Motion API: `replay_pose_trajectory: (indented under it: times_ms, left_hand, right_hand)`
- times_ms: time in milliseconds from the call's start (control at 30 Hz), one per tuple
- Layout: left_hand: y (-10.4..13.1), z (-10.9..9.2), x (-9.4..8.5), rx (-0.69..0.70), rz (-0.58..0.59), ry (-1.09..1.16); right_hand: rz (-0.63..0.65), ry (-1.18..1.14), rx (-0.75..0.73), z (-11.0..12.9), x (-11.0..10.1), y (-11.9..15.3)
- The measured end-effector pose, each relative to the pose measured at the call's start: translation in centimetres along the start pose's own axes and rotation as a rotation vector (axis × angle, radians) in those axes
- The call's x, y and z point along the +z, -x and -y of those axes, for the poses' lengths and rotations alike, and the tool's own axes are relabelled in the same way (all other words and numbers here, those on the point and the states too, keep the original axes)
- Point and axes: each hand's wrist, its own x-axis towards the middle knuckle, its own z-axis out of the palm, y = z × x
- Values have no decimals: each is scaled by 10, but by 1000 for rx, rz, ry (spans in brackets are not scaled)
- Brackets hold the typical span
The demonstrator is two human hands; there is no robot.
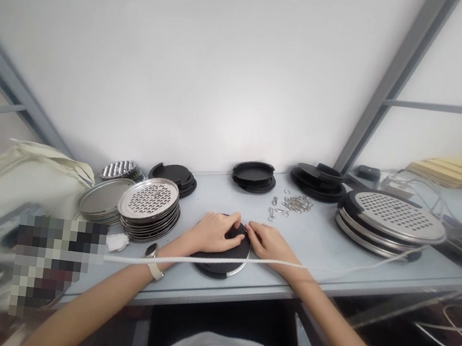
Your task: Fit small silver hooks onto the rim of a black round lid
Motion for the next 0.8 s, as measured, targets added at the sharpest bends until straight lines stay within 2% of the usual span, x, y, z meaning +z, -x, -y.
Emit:
replay_pose_trajectory:
  times_ms: [300,800]
  left_hand:
    - [0,0,0,78,-13,44]
    - [-4,10,1,34,58,318]
  right_hand:
    - [19,-25,41,0,0,0]
    - [24,33,45,-1,1,0]
